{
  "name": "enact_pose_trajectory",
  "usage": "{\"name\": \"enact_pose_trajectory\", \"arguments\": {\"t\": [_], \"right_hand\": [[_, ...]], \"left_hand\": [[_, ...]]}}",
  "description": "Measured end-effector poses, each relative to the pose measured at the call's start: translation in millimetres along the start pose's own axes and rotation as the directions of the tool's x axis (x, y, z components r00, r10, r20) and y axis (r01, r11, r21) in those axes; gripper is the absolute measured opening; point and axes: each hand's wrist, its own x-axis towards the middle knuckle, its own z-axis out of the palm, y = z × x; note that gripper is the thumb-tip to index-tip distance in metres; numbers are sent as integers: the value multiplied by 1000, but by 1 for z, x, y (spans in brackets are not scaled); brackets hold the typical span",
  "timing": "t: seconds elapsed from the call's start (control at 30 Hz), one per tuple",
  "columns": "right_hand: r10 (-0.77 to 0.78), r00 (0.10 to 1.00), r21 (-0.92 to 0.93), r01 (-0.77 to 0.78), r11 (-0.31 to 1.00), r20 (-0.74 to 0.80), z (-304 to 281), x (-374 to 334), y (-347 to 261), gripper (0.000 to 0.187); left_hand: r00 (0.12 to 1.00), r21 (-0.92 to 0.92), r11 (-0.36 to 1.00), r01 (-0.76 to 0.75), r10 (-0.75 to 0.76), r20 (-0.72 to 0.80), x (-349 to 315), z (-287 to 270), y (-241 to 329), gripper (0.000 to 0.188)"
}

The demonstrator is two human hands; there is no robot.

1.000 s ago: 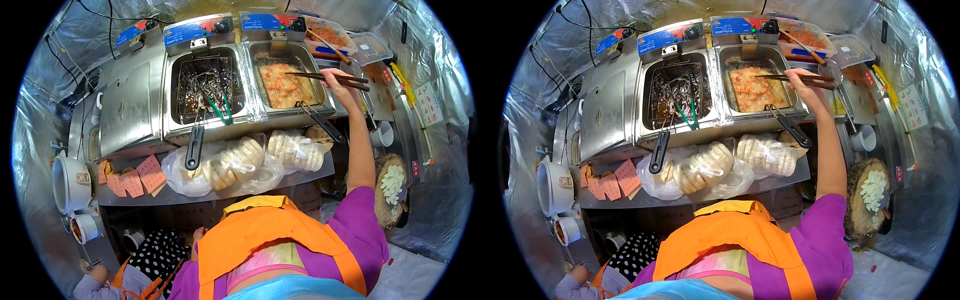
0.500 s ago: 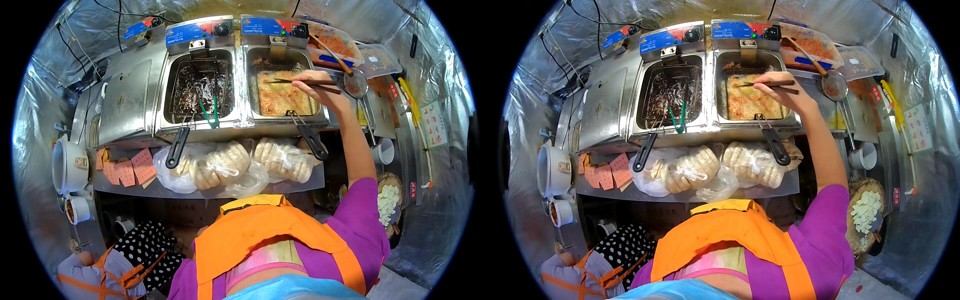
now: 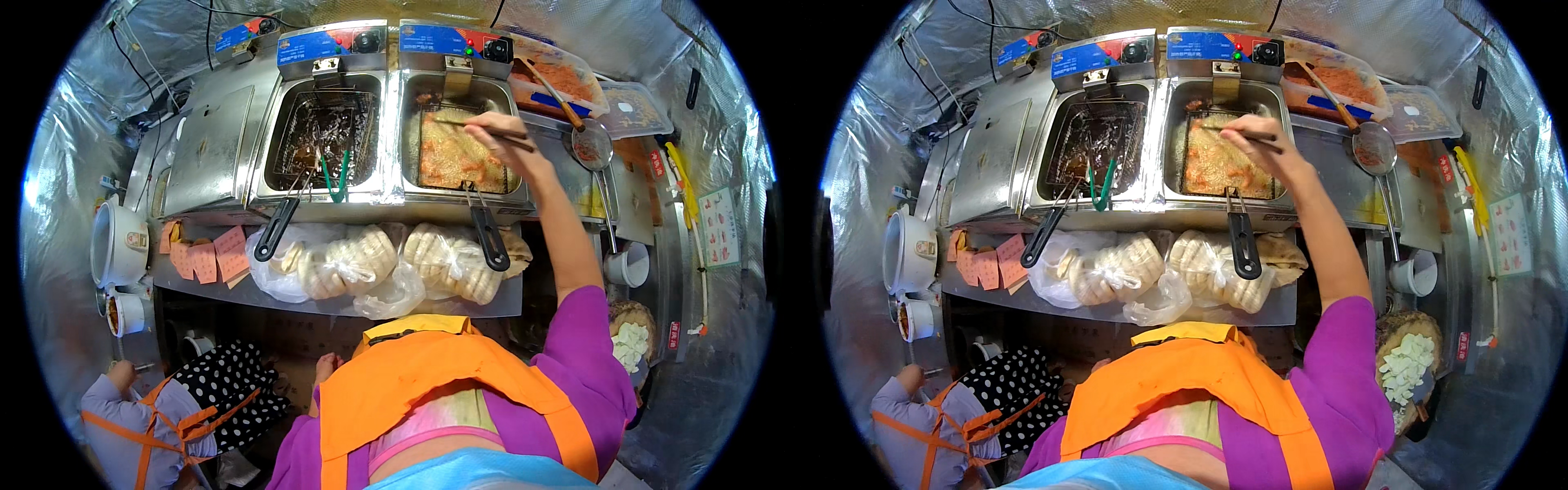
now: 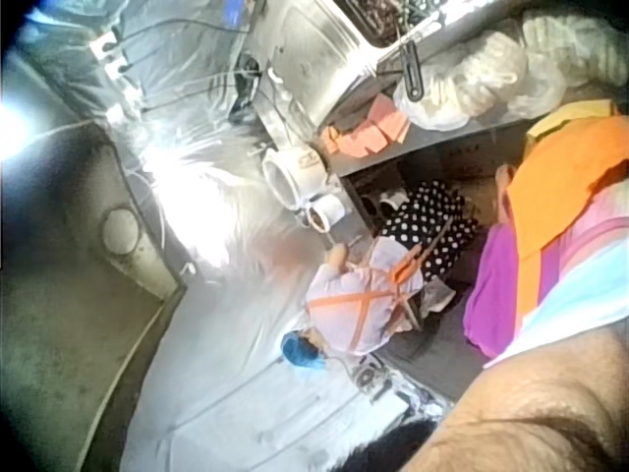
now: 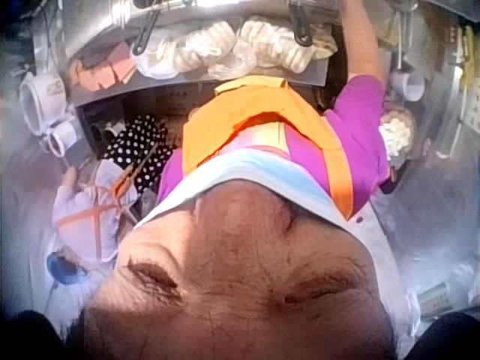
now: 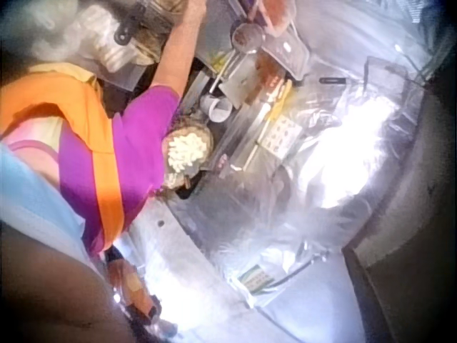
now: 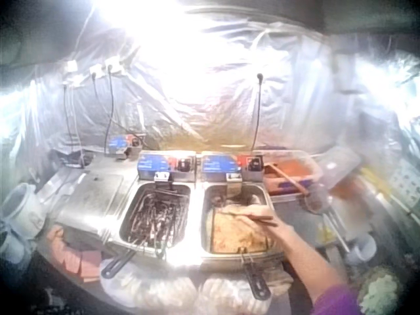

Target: The person uses chopsticks, tongs, and a strainer basket to fry various food items in deep fryers, including flipping items and lifting a full basket of fried pieces to drain.

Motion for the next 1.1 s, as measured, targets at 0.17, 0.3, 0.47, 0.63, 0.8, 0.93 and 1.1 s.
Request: {"name": "enact_pose_trajectory", "arguments": {"t": [0.17, 0.3, 0.47, 0.63, 0.8, 0.93, 1.1], "right_hand": [[123, 963, -85, -106, 991, 240, -8, -8, -20, 17], [-121, 985, -72, 130, 989, 124, -10, -8, -33, 15], [29, 956, -82, -5, 997, 294, -11, -31, -23, 17], [373, 918, 102, -387, 916, 136, -48, -22, -82, 20], [-43, 997, -148, 53, 988, 70, 12, -33, -36, 12], [310, 944, -26, -314, 949, -110, -7, -31, -53, 11], [140, 988, -178, -127, 976, 62, 16, -33, -14, 18]], "left_hand": [[994, -34, 999, 12, -8, 105, -13, -5, 3, 15], [989, 37, 999, 9, -4, -149, -4, -11, -29, 15], [987, 78, 997, 8, 5, -163, -6, -6, -17, 14], [997, 10, 999, 36, -35, -73, 23, -40, -29, 10], [997, 18, 1000, 14, -13, -75, 20, -15, 4, 8], [993, 36, 999, 17, -13, -114, 3, 5, 16, 8], [999, 11, 1000, 10, -10, -51, 8, -5, 15, 9]]}}
